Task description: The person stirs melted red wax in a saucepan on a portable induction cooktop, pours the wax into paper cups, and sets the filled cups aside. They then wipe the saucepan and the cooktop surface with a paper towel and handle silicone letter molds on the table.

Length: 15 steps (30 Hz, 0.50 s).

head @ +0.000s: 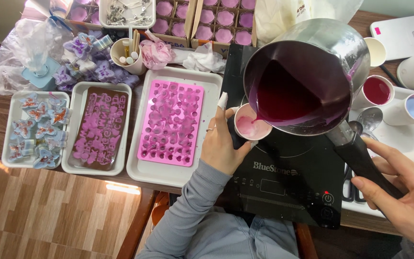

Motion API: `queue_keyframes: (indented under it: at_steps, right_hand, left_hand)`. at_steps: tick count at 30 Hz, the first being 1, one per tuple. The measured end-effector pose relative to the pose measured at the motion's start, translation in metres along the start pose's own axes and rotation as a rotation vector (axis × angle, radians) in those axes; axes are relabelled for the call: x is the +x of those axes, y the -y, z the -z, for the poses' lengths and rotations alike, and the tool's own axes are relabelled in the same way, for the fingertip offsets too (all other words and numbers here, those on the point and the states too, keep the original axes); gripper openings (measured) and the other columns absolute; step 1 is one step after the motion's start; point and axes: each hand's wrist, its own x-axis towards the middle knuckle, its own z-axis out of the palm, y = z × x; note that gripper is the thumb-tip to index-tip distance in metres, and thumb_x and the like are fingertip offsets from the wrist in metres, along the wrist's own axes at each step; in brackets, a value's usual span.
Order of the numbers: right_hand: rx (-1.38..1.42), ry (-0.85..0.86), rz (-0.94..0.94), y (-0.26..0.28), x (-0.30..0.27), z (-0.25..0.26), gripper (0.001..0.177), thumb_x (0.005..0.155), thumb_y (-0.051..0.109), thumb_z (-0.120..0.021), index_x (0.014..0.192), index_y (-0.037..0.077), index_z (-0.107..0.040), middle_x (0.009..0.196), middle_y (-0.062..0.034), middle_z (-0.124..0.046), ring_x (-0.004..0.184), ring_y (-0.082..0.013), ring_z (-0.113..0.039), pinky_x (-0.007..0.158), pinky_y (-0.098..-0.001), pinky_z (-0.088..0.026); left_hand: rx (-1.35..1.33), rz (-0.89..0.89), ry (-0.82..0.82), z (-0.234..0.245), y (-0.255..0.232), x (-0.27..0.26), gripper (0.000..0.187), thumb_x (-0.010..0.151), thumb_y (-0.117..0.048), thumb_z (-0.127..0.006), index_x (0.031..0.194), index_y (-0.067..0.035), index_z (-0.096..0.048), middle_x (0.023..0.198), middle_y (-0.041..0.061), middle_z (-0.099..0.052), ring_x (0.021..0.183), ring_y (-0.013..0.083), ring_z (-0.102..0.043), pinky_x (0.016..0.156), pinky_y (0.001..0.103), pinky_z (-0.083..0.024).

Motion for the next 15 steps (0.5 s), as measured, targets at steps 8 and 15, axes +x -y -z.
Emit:
queue_keyframes:
  at_steps: [8, 15]
  right_hand:
    - [-0.026, -0.031, -0.024, -0.004, -0.004, -0.003, 0.084, 0.089, 0.009, -0.074, 0.168, 0.01, -0.046, 0.091, -0.0093, -0.07, 0.064, -0.0132, -0.065, 0.057, -0.0293, -0.055]
    - [-0.091, -0.049, -0.149, 0.017, -0.001, -0.005, 0.085, 0.086, 0.009, -0.075, 0.166, 0.015, -0.047, 0.097, -0.0121, -0.072, 0.07, -0.02, -0.07, 0.059, -0.0331, -0.058]
  left_hand:
    - [0.036, -0.011, 0.024, 0.003, 0.005, -0.004, 0.125, 0.067, -0.018, -0.093, 0.156, 0.007, -0.009, 0.137, 0.018, -0.06, 0.124, 0.0386, -0.057, 0.097, 0.044, -0.053]
    - [0.026, 0.001, 0.026, 0.002, 0.01, -0.007, 0.126, 0.068, -0.018, -0.093, 0.156, 0.006, -0.007, 0.139, 0.018, -0.058, 0.126, 0.0388, -0.056, 0.1, 0.045, -0.051]
